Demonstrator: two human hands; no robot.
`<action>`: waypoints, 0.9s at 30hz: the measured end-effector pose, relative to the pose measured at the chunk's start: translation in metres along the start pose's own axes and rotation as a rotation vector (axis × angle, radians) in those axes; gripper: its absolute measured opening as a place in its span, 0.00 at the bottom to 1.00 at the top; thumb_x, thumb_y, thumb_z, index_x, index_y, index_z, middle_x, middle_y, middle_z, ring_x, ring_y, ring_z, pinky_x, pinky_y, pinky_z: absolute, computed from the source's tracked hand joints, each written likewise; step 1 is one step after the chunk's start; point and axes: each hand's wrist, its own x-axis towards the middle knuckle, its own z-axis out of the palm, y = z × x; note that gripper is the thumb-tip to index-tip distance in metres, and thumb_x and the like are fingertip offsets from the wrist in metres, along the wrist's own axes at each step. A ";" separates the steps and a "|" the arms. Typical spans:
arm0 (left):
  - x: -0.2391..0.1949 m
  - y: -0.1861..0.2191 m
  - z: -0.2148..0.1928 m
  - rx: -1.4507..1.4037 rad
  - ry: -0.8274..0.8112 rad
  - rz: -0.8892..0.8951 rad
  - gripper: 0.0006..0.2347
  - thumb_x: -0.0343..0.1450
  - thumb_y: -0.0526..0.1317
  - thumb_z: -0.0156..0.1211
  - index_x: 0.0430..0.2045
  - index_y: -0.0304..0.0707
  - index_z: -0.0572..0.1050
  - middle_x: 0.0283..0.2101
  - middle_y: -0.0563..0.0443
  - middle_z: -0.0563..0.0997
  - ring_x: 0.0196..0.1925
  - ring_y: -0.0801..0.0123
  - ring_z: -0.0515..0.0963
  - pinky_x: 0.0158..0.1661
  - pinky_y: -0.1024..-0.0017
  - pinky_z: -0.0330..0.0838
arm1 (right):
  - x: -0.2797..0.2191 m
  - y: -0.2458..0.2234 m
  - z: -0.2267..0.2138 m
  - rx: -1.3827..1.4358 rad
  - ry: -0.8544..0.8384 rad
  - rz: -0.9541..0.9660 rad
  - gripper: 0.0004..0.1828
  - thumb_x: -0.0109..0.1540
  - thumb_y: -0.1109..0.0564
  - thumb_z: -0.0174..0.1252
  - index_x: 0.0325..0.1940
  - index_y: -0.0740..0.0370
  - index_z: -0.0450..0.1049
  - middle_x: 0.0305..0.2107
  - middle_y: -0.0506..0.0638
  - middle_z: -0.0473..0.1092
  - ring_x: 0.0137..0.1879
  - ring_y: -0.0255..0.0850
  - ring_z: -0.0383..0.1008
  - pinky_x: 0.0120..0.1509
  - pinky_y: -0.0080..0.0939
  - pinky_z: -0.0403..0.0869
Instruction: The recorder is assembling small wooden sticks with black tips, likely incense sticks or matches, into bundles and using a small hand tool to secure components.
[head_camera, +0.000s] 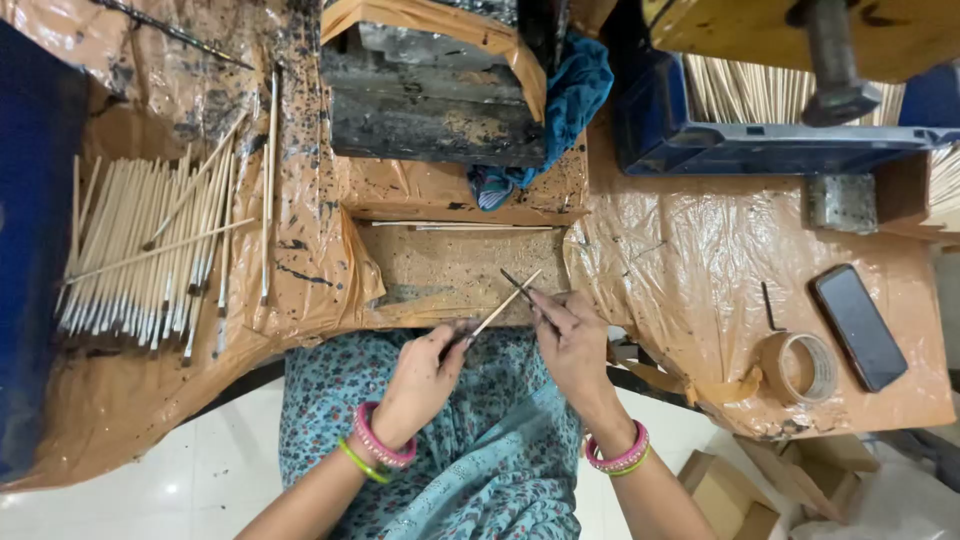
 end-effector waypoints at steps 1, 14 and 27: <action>-0.004 0.001 -0.002 -0.004 0.003 -0.003 0.09 0.71 0.32 0.57 0.42 0.29 0.78 0.34 0.31 0.81 0.34 0.40 0.81 0.31 0.61 0.75 | 0.000 0.002 0.001 -0.002 -0.005 -0.001 0.15 0.59 0.66 0.62 0.50 0.62 0.81 0.29 0.56 0.70 0.33 0.46 0.73 0.36 0.43 0.71; -0.032 -0.035 0.002 -0.161 -0.128 -0.324 0.06 0.73 0.34 0.54 0.34 0.30 0.79 0.20 0.43 0.76 0.21 0.70 0.70 0.25 0.68 0.67 | -0.017 0.018 0.023 0.119 -0.138 -0.142 0.12 0.62 0.67 0.57 0.48 0.60 0.78 0.39 0.51 0.74 0.41 0.41 0.76 0.44 0.36 0.76; -0.035 -0.051 0.012 -0.038 -0.045 -0.102 0.06 0.71 0.33 0.56 0.34 0.28 0.78 0.26 0.36 0.78 0.24 0.54 0.75 0.28 0.65 0.70 | -0.056 0.040 0.063 1.195 -0.075 0.480 0.03 0.69 0.64 0.59 0.45 0.61 0.77 0.37 0.52 0.74 0.30 0.33 0.63 0.29 0.30 0.64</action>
